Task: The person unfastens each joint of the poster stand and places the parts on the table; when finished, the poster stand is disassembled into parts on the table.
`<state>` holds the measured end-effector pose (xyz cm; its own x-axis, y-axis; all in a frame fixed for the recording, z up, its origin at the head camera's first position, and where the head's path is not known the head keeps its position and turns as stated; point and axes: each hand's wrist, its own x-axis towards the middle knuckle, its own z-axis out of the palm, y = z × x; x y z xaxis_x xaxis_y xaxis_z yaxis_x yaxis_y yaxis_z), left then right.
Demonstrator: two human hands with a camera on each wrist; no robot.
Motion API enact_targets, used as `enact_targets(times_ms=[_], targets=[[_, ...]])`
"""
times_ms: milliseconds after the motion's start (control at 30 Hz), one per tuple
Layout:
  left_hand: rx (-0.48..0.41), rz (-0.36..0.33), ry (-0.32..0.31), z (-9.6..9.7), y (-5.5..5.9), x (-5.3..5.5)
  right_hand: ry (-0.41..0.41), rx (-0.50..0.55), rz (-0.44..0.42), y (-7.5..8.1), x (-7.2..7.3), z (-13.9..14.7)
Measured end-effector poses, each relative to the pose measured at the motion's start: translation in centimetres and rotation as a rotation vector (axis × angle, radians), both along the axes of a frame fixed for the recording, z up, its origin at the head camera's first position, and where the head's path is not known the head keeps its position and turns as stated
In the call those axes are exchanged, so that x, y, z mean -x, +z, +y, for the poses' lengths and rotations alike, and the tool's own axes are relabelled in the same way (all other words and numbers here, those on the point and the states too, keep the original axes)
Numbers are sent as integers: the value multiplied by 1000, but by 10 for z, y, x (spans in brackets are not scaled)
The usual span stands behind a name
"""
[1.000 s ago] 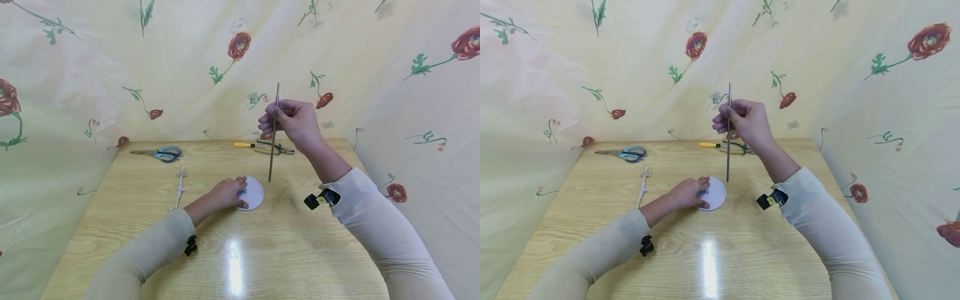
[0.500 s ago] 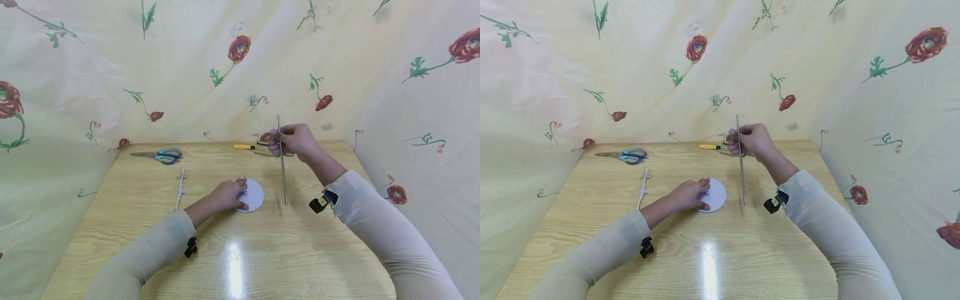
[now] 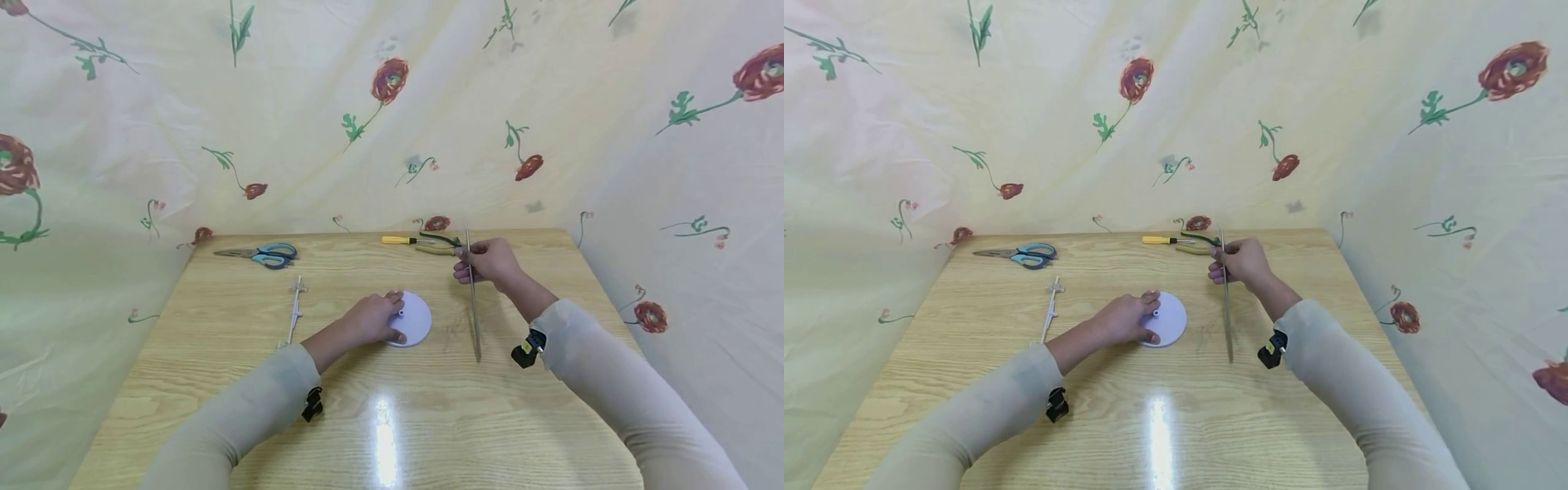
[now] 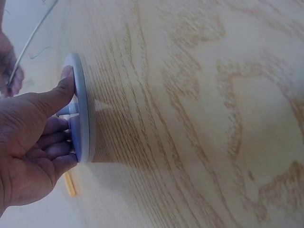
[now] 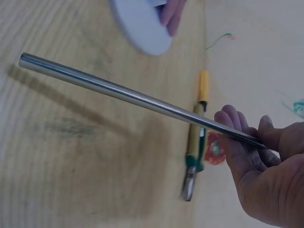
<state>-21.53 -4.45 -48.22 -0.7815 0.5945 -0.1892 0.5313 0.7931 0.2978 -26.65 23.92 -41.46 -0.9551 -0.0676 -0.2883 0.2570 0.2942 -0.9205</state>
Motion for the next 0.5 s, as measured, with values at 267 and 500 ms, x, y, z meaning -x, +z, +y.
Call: enact_targets(times_ms=[267,500], targets=[[9,1,0,1,2,-1,-26,-68,-26,-28,-3,16],[5,-17,19,2,2,-1,-30,-160,-50,-44,-6,25]])
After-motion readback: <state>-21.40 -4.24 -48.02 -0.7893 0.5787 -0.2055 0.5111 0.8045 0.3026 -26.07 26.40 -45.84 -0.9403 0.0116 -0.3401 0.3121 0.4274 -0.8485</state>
